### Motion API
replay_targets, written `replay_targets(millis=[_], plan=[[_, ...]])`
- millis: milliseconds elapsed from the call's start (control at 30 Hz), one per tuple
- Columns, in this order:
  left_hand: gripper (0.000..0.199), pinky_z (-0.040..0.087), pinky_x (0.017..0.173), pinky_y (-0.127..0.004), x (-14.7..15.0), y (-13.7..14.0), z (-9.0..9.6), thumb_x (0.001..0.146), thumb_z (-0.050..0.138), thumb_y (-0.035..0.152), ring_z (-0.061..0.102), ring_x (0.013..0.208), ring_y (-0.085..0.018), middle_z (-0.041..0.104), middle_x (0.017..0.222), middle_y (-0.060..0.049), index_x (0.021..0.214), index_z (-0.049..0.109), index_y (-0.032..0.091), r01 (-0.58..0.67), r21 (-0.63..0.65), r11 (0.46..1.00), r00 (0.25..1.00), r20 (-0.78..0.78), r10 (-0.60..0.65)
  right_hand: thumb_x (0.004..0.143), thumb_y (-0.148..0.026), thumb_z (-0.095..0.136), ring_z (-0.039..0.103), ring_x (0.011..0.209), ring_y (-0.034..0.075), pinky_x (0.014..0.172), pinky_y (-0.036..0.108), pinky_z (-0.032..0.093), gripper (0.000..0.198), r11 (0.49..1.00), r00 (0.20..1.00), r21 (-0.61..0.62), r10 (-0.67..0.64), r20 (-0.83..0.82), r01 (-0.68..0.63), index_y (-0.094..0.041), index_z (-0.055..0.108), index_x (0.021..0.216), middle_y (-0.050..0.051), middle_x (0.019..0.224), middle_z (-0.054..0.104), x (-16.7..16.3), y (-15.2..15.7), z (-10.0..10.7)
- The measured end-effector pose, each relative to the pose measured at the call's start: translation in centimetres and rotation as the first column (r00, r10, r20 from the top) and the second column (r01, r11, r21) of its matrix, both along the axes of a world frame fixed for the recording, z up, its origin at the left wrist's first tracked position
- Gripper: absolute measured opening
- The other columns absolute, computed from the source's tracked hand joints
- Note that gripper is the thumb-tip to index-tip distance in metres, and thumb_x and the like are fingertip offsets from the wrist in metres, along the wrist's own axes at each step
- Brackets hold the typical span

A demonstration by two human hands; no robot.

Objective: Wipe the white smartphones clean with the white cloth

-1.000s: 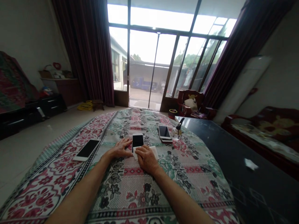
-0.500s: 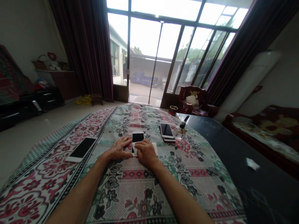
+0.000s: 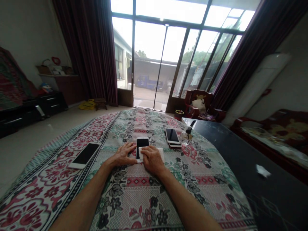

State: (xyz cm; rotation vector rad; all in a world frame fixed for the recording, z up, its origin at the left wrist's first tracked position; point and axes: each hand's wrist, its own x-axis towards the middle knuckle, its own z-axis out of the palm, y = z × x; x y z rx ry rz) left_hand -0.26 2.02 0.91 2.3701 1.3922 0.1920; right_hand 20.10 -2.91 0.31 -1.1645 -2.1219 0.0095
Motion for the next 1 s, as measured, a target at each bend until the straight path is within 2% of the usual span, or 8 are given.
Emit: replay_targets(millis=[100,200,300,433,600,700,867,1000], plan=[[0.086,0.016,0.116,-0.047,0.0,0.1,-0.2,0.072,0.065,0.051,0.012,0.146,-0.031,0.021,0.158,-0.007,0.147,0.033,0.024,-0.004,0.013,1.000,1.000,-0.017,0.004,0.085,-0.011,0.052,0.053,0.100,0.020,0.094,0.036,0.040,0.023,0.997,0.995,-0.035,0.072,0.064,-0.070,-0.021,0.067,0.099,0.003,0.109,0.068,-1.2,-0.7,0.4],[0.084,0.016,0.116,-0.046,0.0,0.2,-0.3,0.073,0.064,0.052,0.013,0.145,-0.031,0.022,0.158,-0.007,0.146,0.034,0.024,0.000,0.023,1.000,1.000,-0.015,0.001,0.085,-0.010,0.052,0.054,0.099,0.019,0.093,0.034,0.041,0.025,0.996,0.995,-0.063,0.061,0.072,-0.057,-0.023,0.067,0.100,0.002,0.111,0.068,-1.5,-0.4,0.6],[0.085,0.015,0.117,-0.046,-0.1,0.2,-0.3,0.073,0.064,0.054,0.013,0.145,-0.031,0.022,0.158,-0.008,0.146,0.034,0.022,0.007,0.018,1.000,1.000,0.000,-0.007,0.086,-0.011,0.049,0.053,0.103,0.020,0.096,0.035,0.040,0.027,0.997,0.998,-0.071,-0.007,0.057,0.011,-0.022,0.067,0.103,0.003,0.115,0.067,-0.9,0.6,0.5],[0.086,0.014,0.116,-0.049,0.0,0.1,-0.1,0.072,0.065,0.054,0.012,0.145,-0.033,0.021,0.158,-0.008,0.146,0.034,0.022,-0.016,-0.007,1.000,1.000,0.014,0.016,0.086,-0.009,0.046,0.051,0.110,0.022,0.101,0.037,0.038,0.032,0.983,0.986,-0.075,-0.167,0.015,0.168,-0.017,0.067,0.109,0.008,0.123,0.063,0.1,1.7,0.1],[0.085,0.014,0.116,-0.050,0.1,-0.1,0.1,0.071,0.067,0.050,0.012,0.145,-0.032,0.022,0.157,-0.008,0.146,0.035,0.024,-0.024,-0.010,1.000,0.999,0.033,0.024,0.085,-0.006,0.045,0.053,0.109,0.023,0.104,0.037,0.036,0.030,0.960,0.961,-0.065,-0.274,-0.040,0.272,-0.012,0.068,0.104,0.012,0.118,0.065,0.9,2.3,-0.3],[0.085,0.015,0.116,-0.050,0.1,-0.1,0.1,0.072,0.067,0.048,0.013,0.145,-0.032,0.023,0.157,-0.008,0.146,0.034,0.024,-0.024,-0.007,1.000,0.999,0.035,0.024,0.084,-0.006,0.047,0.054,0.107,0.022,0.103,0.037,0.037,0.028,0.974,0.973,-0.036,-0.223,-0.050,0.222,-0.015,0.069,0.099,0.010,0.115,0.066,0.8,1.9,-0.4],[0.089,0.017,0.116,-0.048,0.1,-0.1,0.0,0.072,0.066,0.052,0.013,0.145,-0.033,0.022,0.157,-0.011,0.147,0.032,0.018,-0.014,0.013,1.000,1.000,0.025,0.014,0.086,-0.010,0.050,0.052,0.107,0.021,0.101,0.038,0.037,0.024,0.999,0.999,-0.034,-0.008,0.047,0.009,-0.021,0.067,0.099,0.006,0.113,0.066,-0.5,0.1,0.2],[0.092,0.017,0.117,-0.044,0.1,-0.2,0.0,0.072,0.065,0.050,0.014,0.145,-0.033,0.023,0.157,-0.013,0.148,0.027,0.013,-0.021,0.020,1.000,1.000,0.017,0.020,0.086,-0.010,0.049,0.053,0.101,0.020,0.095,0.035,0.039,0.022,0.997,0.993,-0.070,0.044,0.107,-0.036,-0.021,0.066,0.097,0.005,0.110,0.066,-1.5,0.2,1.0]])
